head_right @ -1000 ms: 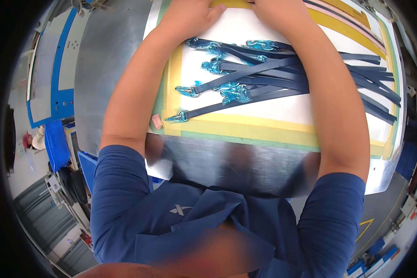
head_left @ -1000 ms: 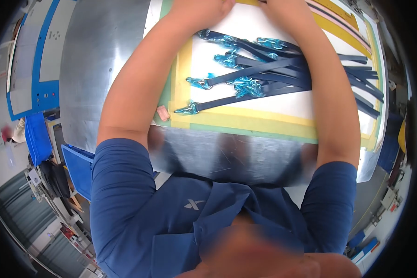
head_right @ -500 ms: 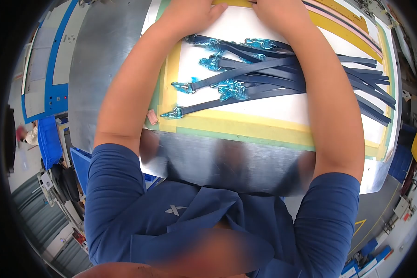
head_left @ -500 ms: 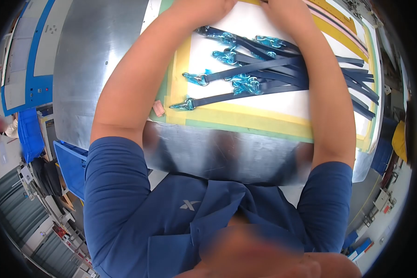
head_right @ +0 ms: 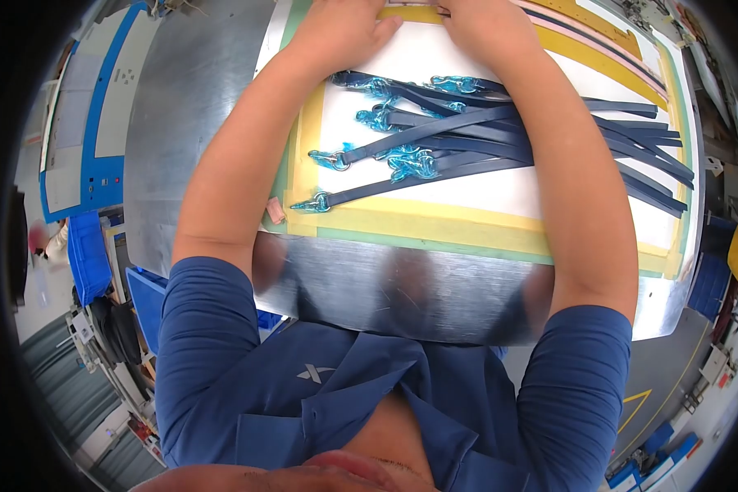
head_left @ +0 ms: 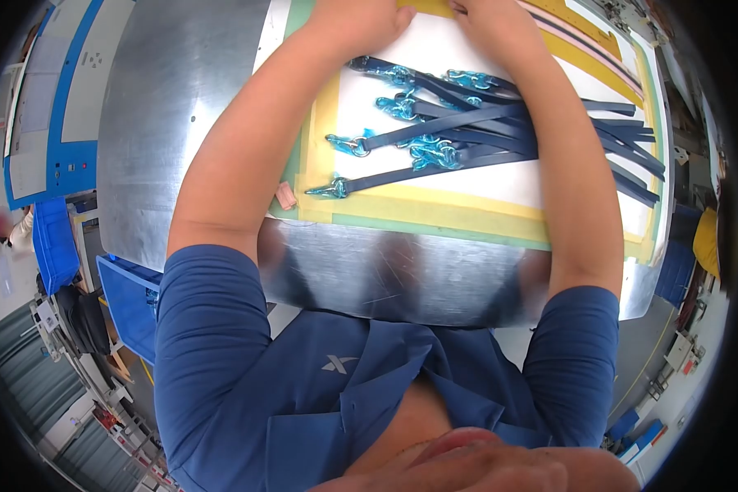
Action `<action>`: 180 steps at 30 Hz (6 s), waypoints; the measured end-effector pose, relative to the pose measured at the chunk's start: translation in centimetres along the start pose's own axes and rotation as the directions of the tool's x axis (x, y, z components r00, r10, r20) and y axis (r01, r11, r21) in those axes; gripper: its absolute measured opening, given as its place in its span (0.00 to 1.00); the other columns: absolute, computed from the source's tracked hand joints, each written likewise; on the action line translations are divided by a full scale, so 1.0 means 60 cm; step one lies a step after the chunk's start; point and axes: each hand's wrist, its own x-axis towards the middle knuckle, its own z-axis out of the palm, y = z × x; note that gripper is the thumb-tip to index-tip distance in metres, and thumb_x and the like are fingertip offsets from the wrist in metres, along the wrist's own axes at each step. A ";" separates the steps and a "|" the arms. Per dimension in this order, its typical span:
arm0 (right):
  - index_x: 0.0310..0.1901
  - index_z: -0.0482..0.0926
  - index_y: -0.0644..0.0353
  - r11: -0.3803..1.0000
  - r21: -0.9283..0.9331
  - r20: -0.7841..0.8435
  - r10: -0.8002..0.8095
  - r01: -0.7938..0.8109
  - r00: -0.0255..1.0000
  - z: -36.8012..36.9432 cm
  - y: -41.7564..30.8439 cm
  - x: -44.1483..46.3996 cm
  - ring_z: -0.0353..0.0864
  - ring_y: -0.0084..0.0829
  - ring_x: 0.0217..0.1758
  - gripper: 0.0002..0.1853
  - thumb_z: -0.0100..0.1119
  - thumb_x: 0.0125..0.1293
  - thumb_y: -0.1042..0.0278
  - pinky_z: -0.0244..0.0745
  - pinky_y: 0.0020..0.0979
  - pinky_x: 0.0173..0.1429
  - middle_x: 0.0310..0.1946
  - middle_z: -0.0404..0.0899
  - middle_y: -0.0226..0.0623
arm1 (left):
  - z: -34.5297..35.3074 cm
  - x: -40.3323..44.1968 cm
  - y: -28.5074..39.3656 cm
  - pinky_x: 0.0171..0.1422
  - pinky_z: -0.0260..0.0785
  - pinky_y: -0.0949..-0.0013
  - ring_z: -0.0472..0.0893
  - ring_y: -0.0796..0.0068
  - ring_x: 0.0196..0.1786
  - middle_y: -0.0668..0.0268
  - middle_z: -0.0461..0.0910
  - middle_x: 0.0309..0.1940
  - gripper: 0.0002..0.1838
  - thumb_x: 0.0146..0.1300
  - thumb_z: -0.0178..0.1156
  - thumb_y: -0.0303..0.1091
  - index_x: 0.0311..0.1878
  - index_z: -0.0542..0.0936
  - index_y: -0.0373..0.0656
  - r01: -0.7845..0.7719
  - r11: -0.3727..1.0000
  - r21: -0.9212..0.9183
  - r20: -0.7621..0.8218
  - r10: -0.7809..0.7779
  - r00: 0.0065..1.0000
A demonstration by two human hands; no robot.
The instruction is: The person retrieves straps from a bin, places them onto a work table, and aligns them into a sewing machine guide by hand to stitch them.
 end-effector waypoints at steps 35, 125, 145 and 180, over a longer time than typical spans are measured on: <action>0.57 0.84 0.55 0.998 -0.008 0.127 0.058 -0.057 0.990 -0.023 -0.002 -0.011 0.86 0.46 0.57 0.16 0.52 0.73 0.70 0.82 0.46 0.60 0.55 0.79 0.42 | -0.023 0.014 0.037 0.71 0.70 0.53 0.76 0.57 0.70 0.55 0.76 0.69 0.32 0.74 0.52 0.50 0.72 0.73 0.38 0.110 0.984 0.142 0.165 -0.133 0.977; 0.52 0.88 0.53 0.978 0.020 0.133 0.203 -0.207 0.970 -0.073 0.207 -0.104 0.85 0.45 0.60 0.15 0.54 0.72 0.64 0.81 0.47 0.61 0.57 0.83 0.40 | -0.021 0.077 0.155 0.72 0.70 0.49 0.79 0.43 0.65 0.41 0.79 0.63 0.39 0.61 0.62 0.59 0.70 0.77 0.44 0.134 0.991 0.030 0.280 -0.137 0.950; 0.60 0.85 0.48 0.994 0.000 0.122 0.104 -0.105 0.987 -0.076 0.172 -0.090 0.85 0.46 0.59 0.20 0.51 0.71 0.73 0.81 0.46 0.61 0.56 0.81 0.40 | -0.006 0.091 0.193 0.72 0.72 0.50 0.75 0.42 0.70 0.47 0.75 0.68 0.40 0.57 0.63 0.60 0.69 0.79 0.48 0.151 0.986 0.065 0.210 -0.161 0.964; 0.51 0.89 0.49 0.977 0.077 0.120 0.191 -0.201 0.974 -0.114 0.280 -0.149 0.86 0.43 0.59 0.15 0.55 0.69 0.68 0.82 0.41 0.60 0.54 0.84 0.40 | -0.021 0.117 0.251 0.75 0.68 0.53 0.76 0.42 0.68 0.37 0.74 0.66 0.42 0.57 0.68 0.54 0.73 0.75 0.41 0.081 0.997 0.006 0.235 -0.080 0.969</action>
